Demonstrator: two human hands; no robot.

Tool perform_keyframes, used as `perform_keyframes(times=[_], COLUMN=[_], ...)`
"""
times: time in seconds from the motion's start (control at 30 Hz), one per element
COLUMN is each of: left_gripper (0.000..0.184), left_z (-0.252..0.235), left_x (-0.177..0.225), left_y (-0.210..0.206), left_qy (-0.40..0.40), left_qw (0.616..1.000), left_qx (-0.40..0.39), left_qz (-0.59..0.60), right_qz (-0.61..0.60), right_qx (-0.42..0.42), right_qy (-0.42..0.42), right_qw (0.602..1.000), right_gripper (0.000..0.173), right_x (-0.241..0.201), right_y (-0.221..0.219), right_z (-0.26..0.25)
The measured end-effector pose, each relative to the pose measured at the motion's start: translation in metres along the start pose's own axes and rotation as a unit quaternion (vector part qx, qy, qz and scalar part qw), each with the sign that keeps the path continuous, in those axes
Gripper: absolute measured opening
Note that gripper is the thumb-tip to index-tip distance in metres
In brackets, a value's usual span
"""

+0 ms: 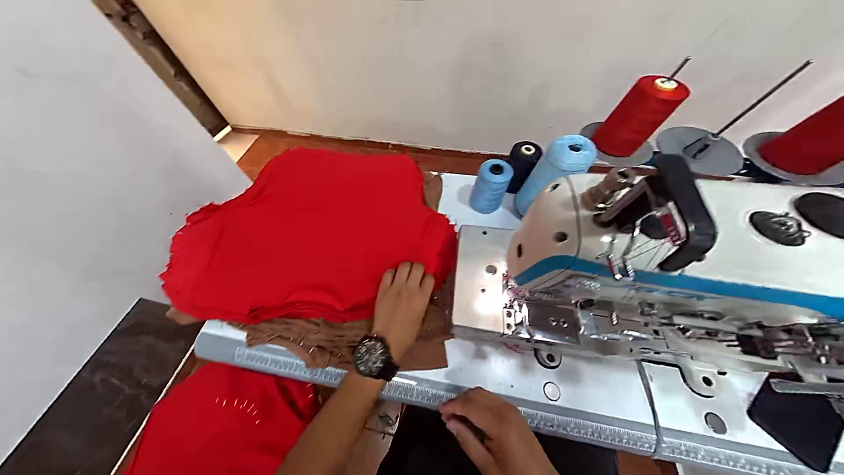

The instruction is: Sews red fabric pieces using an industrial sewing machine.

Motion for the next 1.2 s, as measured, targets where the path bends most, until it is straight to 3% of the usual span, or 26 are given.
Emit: perform_keyframes(times=[0.07, 0.13, 0.2, 0.23, 0.3, 0.33, 0.37, 0.43, 0.5, 0.63, 0.77, 0.83, 0.9, 1.0, 1.07, 1.2], left_gripper=[0.013, 0.016, 0.015, 0.015, 0.017, 0.018, 0.019, 0.019, 0.016, 0.017, 0.024, 0.031, 0.041, 0.035, 0.029, 0.030], left_z=[0.000, 0.007, 0.014, 0.018, 0.034, 0.046, 0.060, 0.092, 0.126, 0.178, 0.167, 0.159, 0.157, 0.157, 0.160, 0.169], left_x=[-0.015, -0.027, -0.030, -0.029, -0.024, -0.024, -0.026, -0.033, -0.037, -0.022, 0.011, 0.021, 0.027, 0.032, 0.029, 0.021], left_y=[0.011, 0.034, 0.063, 0.079, 0.109, 0.122, 0.133, 0.152, 0.157, 0.114, 0.085, 0.078, 0.072, 0.066, 0.062, 0.050], left_qy=[-0.004, -0.002, -0.003, -0.012, -0.037, -0.044, -0.049, -0.065, -0.082, -0.040, 0.068, 0.120, 0.165, 0.195, 0.209, 0.256], left_qw=[0.996, 0.979, 0.967, 0.968, 0.976, 0.979, 0.981, 0.981, 0.971, 0.948, 0.939, 0.929, 0.929, 0.928, 0.920, 0.857], left_qx=[0.044, 0.056, 0.062, 0.073, 0.091, 0.095, 0.093, 0.065, 0.001, -0.080, 0.017, 0.073, 0.097, 0.106, 0.090, 0.057], left_qz=[0.074, 0.195, 0.249, 0.241, 0.196, 0.175, 0.164, 0.173, 0.225, 0.304, 0.337, 0.343, 0.318, 0.298, 0.318, 0.443], right_qz=[-0.193, -0.405, -0.617, -0.694, -0.777, -0.771, -0.751, -0.714, -0.691, -0.678, -0.627, -0.592, -0.506, -0.399, -0.410, -0.557], right_qx=[0.007, 0.013, 0.045, 0.089, 0.176, 0.209, 0.223, 0.196, 0.130, 0.101, 0.088, 0.050, 0.035, 0.061, 0.081, 0.064], right_qy=[-0.072, -0.150, -0.193, -0.214, -0.250, -0.275, -0.303, -0.315, -0.295, -0.262, -0.235, -0.183, -0.122, -0.085, -0.128, -0.260], right_qw=[0.979, 0.902, 0.761, 0.681, 0.551, 0.535, 0.542, 0.593, 0.647, 0.679, 0.737, 0.783, 0.853, 0.911, 0.900, 0.786], right_gripper=[0.020, 0.041, 0.067, 0.069, 0.060, 0.048, 0.039, 0.027, 0.032, 0.031, 0.013, 0.017, 0.022, 0.020, 0.016, 0.015], right_x=[0.005, 0.011, 0.020, 0.026, 0.038, 0.042, 0.044, 0.039, 0.025, 0.018, 0.032, 0.022, 0.008, -0.005, -0.002, 0.017], right_y=[0.011, -0.013, -0.048, -0.061, -0.075, -0.077, -0.078, -0.072, -0.064, -0.061, -0.070, -0.065, -0.055, -0.044, -0.045, -0.064], right_z=[-0.011, -0.032, -0.073, -0.098, -0.136, -0.145, -0.146, -0.129, -0.092, -0.025, -0.011, -0.015, -0.021, -0.026, -0.024, -0.016])
Point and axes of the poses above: each hand's wrist, its own z-axis away from the middle knuckle, its own y-axis out of the back of the hand, x = y × z, the point moved 9 cm from there along -z, towards the middle knuckle, and after that the axes turned 4 degrees about x, right-handed, at the moved point
